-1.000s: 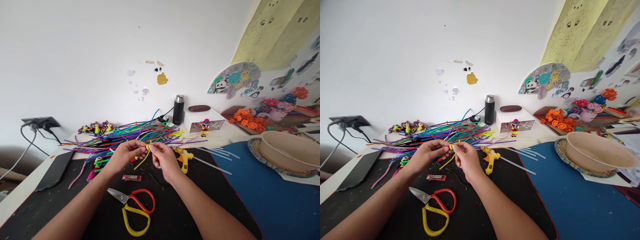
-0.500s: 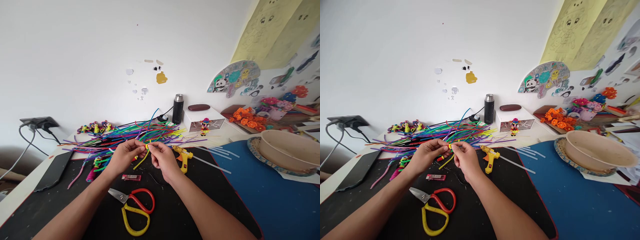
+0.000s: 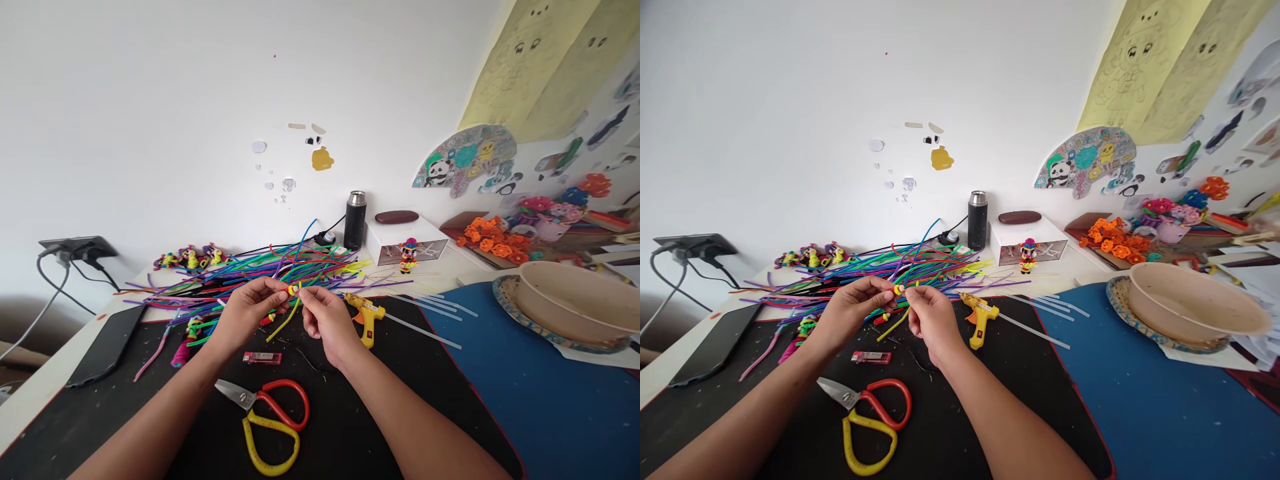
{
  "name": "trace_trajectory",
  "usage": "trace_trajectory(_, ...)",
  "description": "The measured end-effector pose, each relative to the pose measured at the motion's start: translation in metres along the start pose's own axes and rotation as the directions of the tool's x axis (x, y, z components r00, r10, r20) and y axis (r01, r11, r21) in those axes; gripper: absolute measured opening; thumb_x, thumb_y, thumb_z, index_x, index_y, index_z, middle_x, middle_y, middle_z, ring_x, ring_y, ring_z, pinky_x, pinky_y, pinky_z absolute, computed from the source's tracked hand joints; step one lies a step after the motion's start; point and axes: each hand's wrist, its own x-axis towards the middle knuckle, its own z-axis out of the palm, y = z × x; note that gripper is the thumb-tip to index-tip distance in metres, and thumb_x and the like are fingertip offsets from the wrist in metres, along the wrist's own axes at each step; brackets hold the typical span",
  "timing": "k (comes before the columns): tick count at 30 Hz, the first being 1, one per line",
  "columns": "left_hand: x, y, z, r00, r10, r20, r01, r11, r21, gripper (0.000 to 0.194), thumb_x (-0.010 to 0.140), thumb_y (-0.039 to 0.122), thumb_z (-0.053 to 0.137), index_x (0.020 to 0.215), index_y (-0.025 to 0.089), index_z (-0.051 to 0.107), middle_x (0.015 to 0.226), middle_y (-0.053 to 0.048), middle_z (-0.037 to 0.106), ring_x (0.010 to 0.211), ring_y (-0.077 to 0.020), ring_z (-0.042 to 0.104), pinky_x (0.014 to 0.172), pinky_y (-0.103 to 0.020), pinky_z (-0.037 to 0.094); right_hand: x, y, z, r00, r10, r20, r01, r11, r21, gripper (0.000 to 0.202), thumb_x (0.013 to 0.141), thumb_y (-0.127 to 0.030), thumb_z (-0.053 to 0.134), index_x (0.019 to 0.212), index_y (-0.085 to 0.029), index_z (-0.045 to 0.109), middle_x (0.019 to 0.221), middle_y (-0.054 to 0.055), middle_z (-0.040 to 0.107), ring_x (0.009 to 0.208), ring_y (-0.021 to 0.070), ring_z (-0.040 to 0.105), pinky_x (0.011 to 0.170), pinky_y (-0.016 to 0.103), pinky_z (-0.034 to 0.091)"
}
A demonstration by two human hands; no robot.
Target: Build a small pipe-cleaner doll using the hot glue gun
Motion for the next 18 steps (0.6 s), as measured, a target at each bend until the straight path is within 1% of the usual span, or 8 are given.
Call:
trace_trajectory(5,0.0010,-0.0062,-0.0023,0.999,-0.017,0.044,0.016,1.000,0.027,0.040,0.077,0.055,0.085,0.091,0.019,0.077,0.078,-0.005,0.076,0.071,-0.0215,0.071,0.070,-0.033,0.057,0.0012,0.0017,-0.0009,1.000,-0.012,0.004,0.012,1.000,0.003,0.040,0.075,-0.054,0.081,0.083,-0.018,0.065,0.051,-0.008,0.051,0.037,0.0054,0.038,0.039,0.021,0.018)
trace_trajectory(10,0.0011,-0.0104,-0.0046,0.996,-0.039,0.082,0.038,0.999,0.018,0.036,0.081,0.052,0.084,0.092,0.018,0.078,0.078,-0.005,0.076,0.072,-0.0212,0.070,0.070,-0.032,0.056,0.0026,0.0059,-0.0025,1.000,0.000,0.009,0.000,1.000,0.008,0.040,0.075,-0.053,0.083,0.085,-0.019,0.063,0.052,-0.008,0.054,0.038,0.0057,0.039,0.039,0.020,0.019)
trace_trajectory(15,0.0003,-0.0098,-0.0046,0.996,-0.041,0.075,0.039,0.999,0.029,0.034,0.081,0.050,0.084,0.095,0.019,0.078,0.081,-0.005,0.076,0.075,-0.0210,0.069,0.070,-0.031,0.054,0.0021,0.0052,-0.0018,1.000,0.004,0.013,-0.004,1.000,0.014,0.041,0.074,-0.053,0.083,0.084,-0.018,0.063,0.052,-0.008,0.053,0.038,0.0058,0.039,0.039,0.020,0.019)
trace_trajectory(18,0.0011,-0.0105,-0.0038,0.998,-0.035,0.048,0.036,0.999,-0.020,0.032,0.080,0.049,0.086,0.092,0.020,0.079,0.083,-0.005,0.075,0.073,-0.0197,0.067,0.069,-0.031,0.054,0.0022,0.0048,-0.0013,1.000,0.002,0.011,-0.002,1.000,0.014,0.041,0.075,-0.054,0.082,0.086,-0.018,0.064,0.052,-0.008,0.052,0.038,0.0056,0.039,0.039,0.020,0.019)
